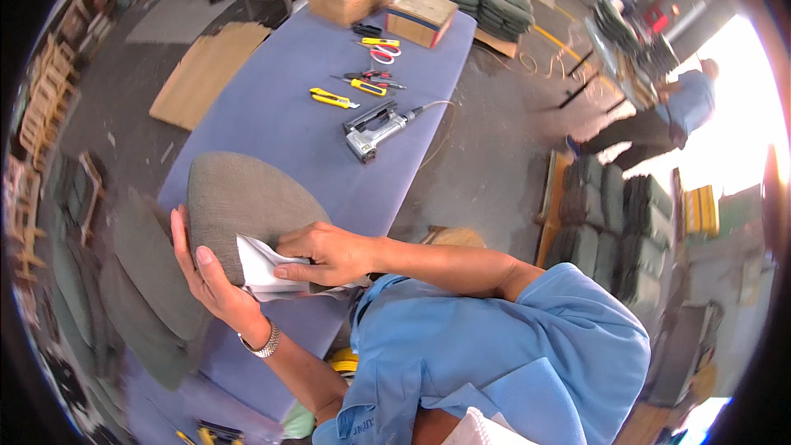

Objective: The person repeatedly picks up green fabric-covered cushions, opens the zipper, and inspects the interior foam. They handle multiple cushions one at a time, turning them over and checking the seams and zipper closure.

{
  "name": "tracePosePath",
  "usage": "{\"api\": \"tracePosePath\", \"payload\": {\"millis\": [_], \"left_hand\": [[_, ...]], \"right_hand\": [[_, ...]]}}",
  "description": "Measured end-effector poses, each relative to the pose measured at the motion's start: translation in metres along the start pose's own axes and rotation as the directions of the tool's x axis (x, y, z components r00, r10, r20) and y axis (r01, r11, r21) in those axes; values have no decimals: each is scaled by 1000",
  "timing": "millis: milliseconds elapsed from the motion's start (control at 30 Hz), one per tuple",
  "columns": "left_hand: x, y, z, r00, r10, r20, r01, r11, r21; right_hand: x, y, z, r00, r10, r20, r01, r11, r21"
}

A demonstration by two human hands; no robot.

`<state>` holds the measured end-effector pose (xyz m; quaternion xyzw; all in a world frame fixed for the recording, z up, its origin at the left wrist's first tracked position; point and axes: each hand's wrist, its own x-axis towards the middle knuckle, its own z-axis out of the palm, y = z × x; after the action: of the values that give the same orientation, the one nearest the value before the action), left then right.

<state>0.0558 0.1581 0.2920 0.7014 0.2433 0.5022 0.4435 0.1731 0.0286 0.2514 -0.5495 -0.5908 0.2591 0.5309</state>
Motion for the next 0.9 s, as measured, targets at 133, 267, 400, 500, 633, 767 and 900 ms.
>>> {"api": "tracePosePath", "payload": {"millis": [133,267,400,500,633,767,900], "left_hand": [[-8,-7,-7,993,-12,-114,34,982,188],[19,-15,-10,977,210,41,-210,905,370],[40,-24,-6,989,141,33,-143,907,396],[46,-24,4,994,111,-11,-93,877,471],[51,-28,15,989,143,23,-131,814,566],[61,-36,26,987,152,43,-145,767,626],[75,-33,56,994,106,-18,-66,731,679]], "right_hand": [[11,7,-3,995,30,98,-30,1000,0],[20,24,-22,972,151,178,-155,988,8],[26,50,-65,981,76,181,-64,995,-71],[12,110,-125,958,282,58,-246,907,-341],[-40,226,-217,855,453,-252,-516,791,-329],[-55,310,-304,776,473,-418,-630,630,-455],[-25,356,-322,827,369,-424,-562,524,-640]]}}
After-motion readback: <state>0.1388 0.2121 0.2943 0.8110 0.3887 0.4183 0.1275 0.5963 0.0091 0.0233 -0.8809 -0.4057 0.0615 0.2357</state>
